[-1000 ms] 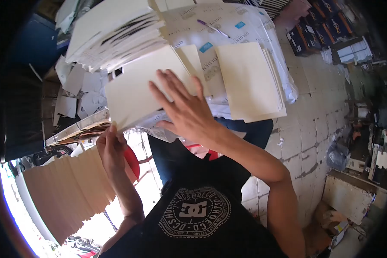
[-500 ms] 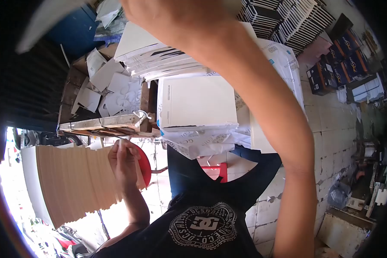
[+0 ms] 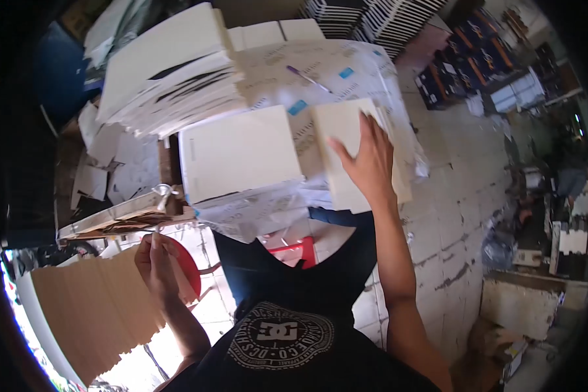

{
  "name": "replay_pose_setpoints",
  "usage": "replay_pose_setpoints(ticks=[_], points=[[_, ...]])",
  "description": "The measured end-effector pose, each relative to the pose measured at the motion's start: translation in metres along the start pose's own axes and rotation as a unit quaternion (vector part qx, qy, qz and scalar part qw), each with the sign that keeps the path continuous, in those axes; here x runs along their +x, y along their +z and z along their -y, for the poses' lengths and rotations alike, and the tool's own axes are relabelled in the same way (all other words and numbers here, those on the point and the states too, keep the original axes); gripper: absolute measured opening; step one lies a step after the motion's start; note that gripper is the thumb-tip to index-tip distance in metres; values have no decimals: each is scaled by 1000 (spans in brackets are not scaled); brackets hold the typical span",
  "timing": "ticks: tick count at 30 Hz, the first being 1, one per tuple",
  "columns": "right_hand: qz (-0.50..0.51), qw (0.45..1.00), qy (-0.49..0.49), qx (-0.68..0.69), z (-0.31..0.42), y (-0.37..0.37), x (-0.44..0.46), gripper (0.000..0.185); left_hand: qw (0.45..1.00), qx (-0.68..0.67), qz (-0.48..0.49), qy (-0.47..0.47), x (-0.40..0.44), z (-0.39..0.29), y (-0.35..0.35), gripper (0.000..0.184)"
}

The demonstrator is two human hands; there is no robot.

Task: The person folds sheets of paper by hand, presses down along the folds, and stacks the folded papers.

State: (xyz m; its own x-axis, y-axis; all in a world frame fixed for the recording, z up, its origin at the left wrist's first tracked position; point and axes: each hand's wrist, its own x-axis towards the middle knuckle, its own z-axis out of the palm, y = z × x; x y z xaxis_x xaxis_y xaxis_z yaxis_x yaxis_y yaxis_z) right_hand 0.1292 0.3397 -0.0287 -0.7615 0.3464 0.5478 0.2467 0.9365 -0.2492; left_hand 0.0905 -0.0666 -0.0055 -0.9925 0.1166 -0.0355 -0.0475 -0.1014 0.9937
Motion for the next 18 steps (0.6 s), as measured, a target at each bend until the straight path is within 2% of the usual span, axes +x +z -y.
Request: replay_pose_setpoints(ticks=[3, 6, 7, 10, 11, 12, 13, 14, 15, 16, 17, 18], points=[[20, 985, 120, -119, -43, -6, -61, 77, 998, 5, 58, -2, -1, 0, 26, 15], [-13, 958, 280, -65, -98, -3, -85, 77, 990, 9, 139, 11, 0, -8, 61, 13], [-52, 968, 242, -50, -107, -3, -87, 57, 988, -1, 157, 10, -2, -10, 74, 12], [-116, 959, 253, 54, -109, -17, -86, 35, 976, -12, 215, 9, -10, -17, 107, 10], [-187, 954, 218, 90, -101, -26, -86, 17, 969, 25, 242, 43, -13, -21, 116, 8], [-182, 941, 226, 175, -86, -48, -83, 15, 960, 64, 261, 75, -17, -25, 123, 7], [-167, 920, 235, 264, -62, -77, -80, 14, 943, 109, 272, 160, -23, -40, 137, 9], [-141, 940, 180, 251, -32, -110, -76, 11, 916, 158, 282, 236, -29, -55, 152, 13], [-84, 959, 135, 236, -21, -134, -87, 11, 892, 152, 288, 313, -33, -61, 167, 18], [-62, 949, 59, 303, -1, -153, -85, 12, 861, 145, 294, 389, -38, -63, 182, 22], [-99, 907, 22, 408, 20, -156, -85, 14, 847, 127, 300, 420, -47, -61, 195, 24], [-105, 886, 40, 451, 38, -162, -89, 19, 831, 107, 308, 452, -54, -59, 207, 25]])
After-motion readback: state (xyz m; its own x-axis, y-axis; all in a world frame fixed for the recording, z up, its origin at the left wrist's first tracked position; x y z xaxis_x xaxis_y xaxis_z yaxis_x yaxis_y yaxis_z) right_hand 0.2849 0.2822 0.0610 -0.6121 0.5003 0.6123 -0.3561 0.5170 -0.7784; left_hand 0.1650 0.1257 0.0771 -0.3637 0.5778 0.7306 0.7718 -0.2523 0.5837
